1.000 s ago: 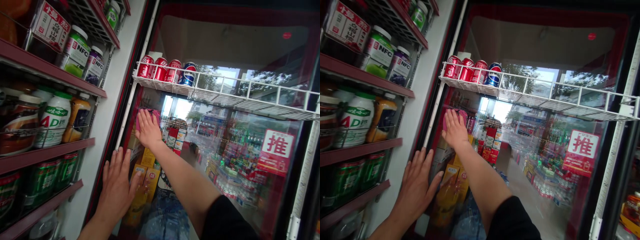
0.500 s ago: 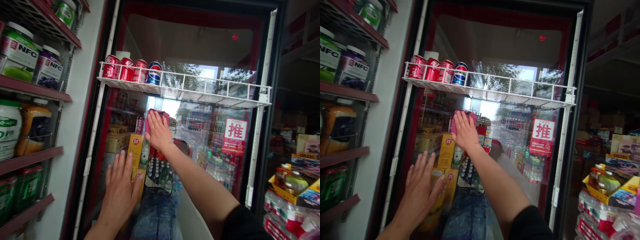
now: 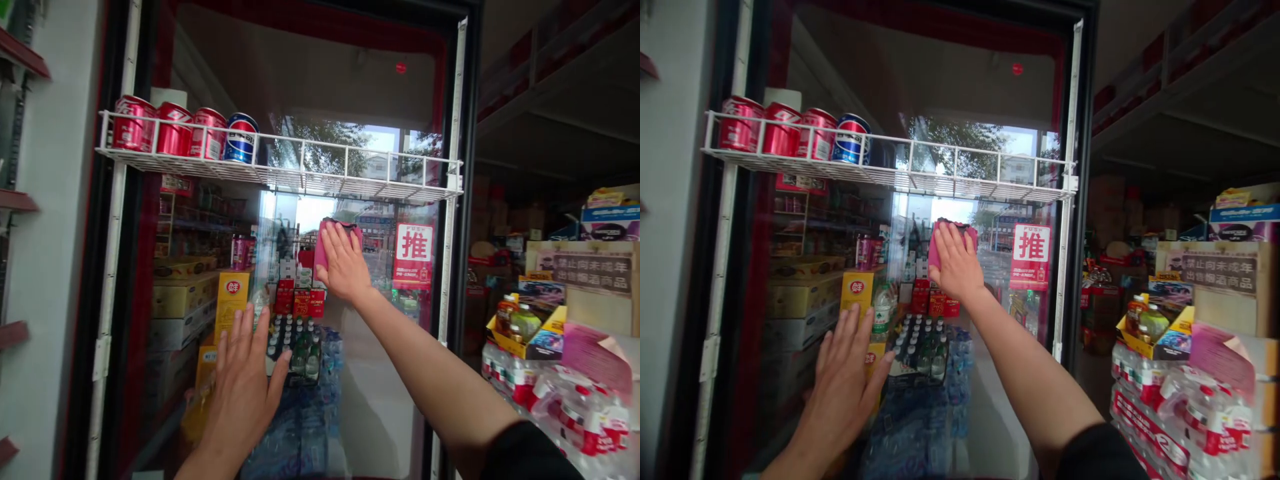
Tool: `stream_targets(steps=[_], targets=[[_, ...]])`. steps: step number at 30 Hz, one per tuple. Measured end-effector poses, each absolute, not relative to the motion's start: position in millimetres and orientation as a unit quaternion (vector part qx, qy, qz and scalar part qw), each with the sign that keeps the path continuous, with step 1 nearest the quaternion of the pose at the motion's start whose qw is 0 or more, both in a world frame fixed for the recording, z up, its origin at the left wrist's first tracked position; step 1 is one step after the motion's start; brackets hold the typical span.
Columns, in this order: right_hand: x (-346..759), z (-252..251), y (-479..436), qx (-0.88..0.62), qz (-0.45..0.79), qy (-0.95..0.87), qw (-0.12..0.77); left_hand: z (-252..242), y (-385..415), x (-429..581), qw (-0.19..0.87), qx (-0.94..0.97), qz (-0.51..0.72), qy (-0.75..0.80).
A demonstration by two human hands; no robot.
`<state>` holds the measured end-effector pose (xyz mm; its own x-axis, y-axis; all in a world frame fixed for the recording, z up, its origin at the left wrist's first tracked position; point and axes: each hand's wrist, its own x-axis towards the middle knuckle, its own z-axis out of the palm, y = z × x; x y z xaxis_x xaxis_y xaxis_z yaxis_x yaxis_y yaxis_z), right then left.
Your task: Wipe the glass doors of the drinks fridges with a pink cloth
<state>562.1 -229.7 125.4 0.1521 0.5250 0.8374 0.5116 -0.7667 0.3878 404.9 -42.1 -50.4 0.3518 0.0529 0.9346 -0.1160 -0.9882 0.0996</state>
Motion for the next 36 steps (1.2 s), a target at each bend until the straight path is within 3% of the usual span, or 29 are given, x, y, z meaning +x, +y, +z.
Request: stream_targets(steps=[23, 31, 36], targets=[[606.9, 94.0, -413.1, 0.756, 0.627, 0.187, -0.001, -49.3, -93.9, 431.4, 0.080, 0.815, 0.569, -0.070], [607.7, 85.3, -380.0, 0.744, 0.655, 0.113, -0.069, -54.5, -77.5, 432.9, 0.090, 0.816, 0.569, -0.055], [599.2, 88.2, -340.8, 0.749, 0.649, 0.119, -0.062, -56.1, -57.0, 427.6, 0.111, 0.816, 0.566, -0.033]])
